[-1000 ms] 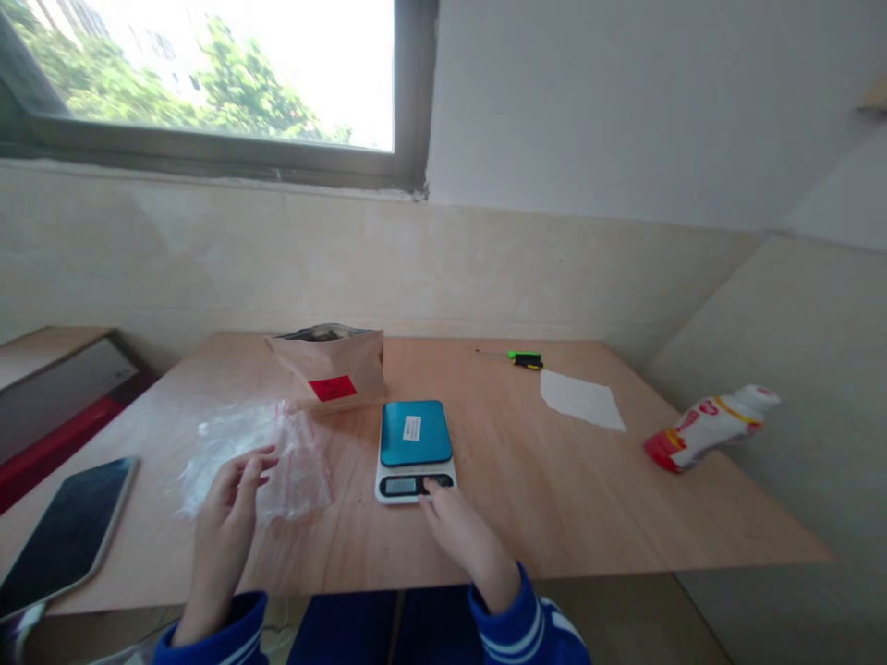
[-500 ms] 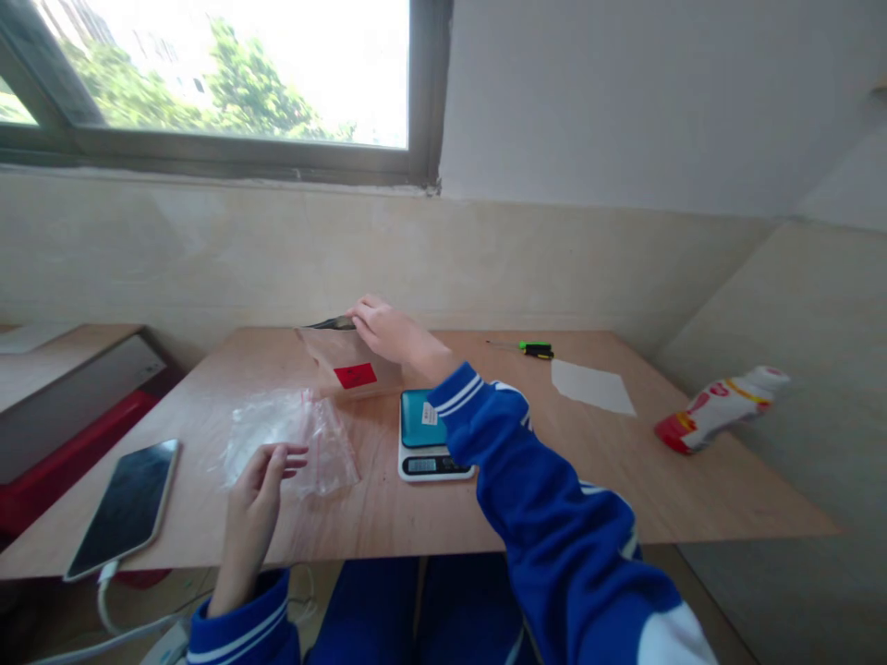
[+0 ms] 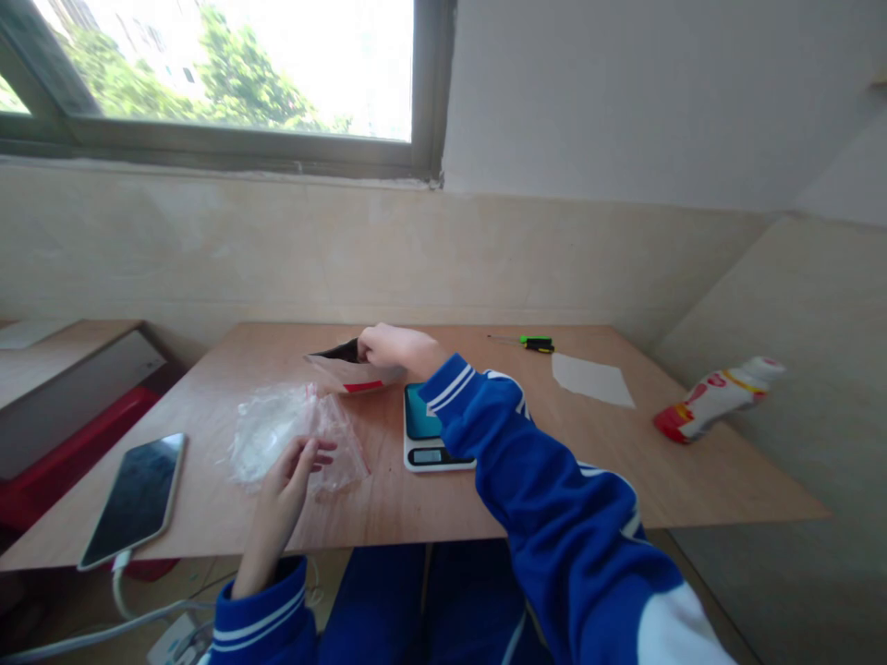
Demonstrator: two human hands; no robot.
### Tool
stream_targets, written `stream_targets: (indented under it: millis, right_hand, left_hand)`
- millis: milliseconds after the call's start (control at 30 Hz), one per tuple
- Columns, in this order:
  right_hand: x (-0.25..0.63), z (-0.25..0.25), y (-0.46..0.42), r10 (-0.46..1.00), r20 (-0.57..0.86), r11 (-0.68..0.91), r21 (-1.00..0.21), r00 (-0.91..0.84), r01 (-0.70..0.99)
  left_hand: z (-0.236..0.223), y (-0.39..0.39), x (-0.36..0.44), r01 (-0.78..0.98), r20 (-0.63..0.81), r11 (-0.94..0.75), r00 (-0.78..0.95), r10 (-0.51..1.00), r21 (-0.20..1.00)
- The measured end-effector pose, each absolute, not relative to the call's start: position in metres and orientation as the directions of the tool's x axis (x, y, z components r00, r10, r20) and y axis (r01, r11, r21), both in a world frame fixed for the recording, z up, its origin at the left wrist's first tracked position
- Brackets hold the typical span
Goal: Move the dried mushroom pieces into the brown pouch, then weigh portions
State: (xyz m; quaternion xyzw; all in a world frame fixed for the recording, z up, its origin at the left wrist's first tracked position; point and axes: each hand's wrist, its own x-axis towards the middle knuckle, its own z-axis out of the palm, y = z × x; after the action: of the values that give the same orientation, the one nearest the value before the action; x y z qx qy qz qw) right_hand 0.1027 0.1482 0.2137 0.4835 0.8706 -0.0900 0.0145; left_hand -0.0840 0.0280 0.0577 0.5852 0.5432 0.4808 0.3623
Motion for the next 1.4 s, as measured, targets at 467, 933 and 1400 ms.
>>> stream_targets:
  millis: [467, 933, 1400]
  right_hand:
    - [0.076, 0.226, 0.143, 0.934, -0.040, 0.356, 0.049, -0.354, 0.933]
    - [0.091, 0.214, 0.180, 0.848, -0.098, 0.519, -0.044, -0.521, 0.854]
    - [0.098, 0.208, 0.192, 0.780, -0.020, 0.615, -0.159, -0.625, 0.772]
  left_hand:
    - [0.048, 0.030, -0.081, 0.327, 0.109, -0.123, 0.060, 0.992, 0.937]
    - [0.048, 0.030, -0.082, 0.344, 0.094, -0.115, 0.075, 0.993, 0.932]
    - [0.045, 0.031, -0.085, 0.347, 0.067, -0.090, 0.077, 0.995, 0.934]
